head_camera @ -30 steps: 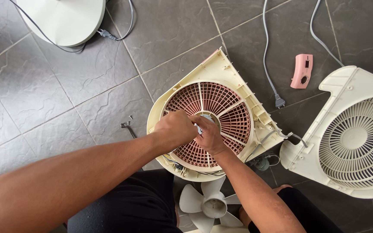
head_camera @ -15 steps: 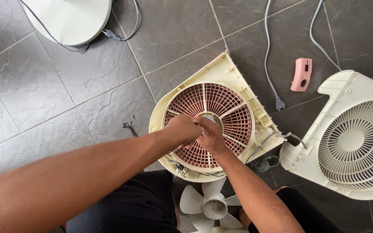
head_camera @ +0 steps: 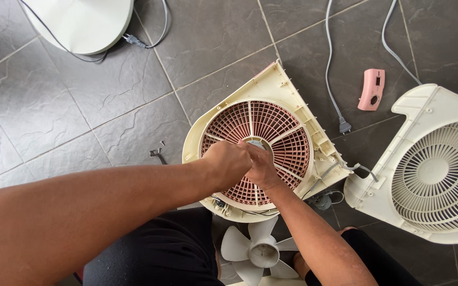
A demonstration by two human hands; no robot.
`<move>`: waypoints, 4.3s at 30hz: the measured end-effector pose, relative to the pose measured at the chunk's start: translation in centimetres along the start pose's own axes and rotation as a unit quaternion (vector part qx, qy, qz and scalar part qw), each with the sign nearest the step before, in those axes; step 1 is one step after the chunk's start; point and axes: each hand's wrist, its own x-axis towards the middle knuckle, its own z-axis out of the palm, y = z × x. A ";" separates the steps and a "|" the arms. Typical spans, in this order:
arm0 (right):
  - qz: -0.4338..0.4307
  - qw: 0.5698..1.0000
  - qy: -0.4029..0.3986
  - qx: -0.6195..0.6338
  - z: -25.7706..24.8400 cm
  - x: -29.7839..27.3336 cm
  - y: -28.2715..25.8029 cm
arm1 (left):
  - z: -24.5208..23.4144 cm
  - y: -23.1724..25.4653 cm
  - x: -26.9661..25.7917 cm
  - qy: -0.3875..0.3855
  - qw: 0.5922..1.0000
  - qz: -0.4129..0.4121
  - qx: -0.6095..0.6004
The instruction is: The person sits on the floor and uses a screwdriver to loosen and remove the central nut from the fan motor shaft. They then remove the motor assembly from the fan cage and place it on the floor.
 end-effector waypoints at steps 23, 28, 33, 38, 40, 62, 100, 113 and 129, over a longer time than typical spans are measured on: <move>0.084 0.996 -0.001 0.004 -0.6 0.7 -1.3 | -1.0 -0.2 0.9 -0.001 0.921 -0.218 -0.323; 0.064 0.997 -0.016 -0.037 -0.8 1.1 -1.1 | -2.7 0.2 2.0 -0.052 0.998 0.027 0.025; 0.112 0.993 -0.010 -0.030 -1.1 1.1 -1.4 | -2.9 0.3 1.9 -0.012 1.000 0.013 0.005; 0.078 0.996 -0.019 -0.047 -1.0 1.3 -1.6 | -0.9 -0.6 0.5 -0.035 0.774 -0.293 -0.560; 0.057 0.997 -0.015 -0.042 -1.1 1.3 -1.6 | -0.1 0.3 1.2 0.013 0.686 -0.339 -0.644; 0.026 0.999 -0.009 0.037 -0.7 1.5 -1.6 | 1.8 0.8 1.8 0.066 0.616 -0.352 -0.701; 0.102 0.993 -0.060 0.029 -2.3 3.0 -3.1 | 0.0 -0.1 1.8 0.034 0.762 -0.371 -0.530; 0.093 0.994 -0.055 -0.011 -1.4 1.0 -1.6 | -2.3 0.4 1.8 -0.054 0.994 0.077 0.057; 0.057 0.998 -0.005 -0.012 -1.3 1.6 -1.7 | 1.6 0.3 2.5 0.055 0.591 -0.327 -0.735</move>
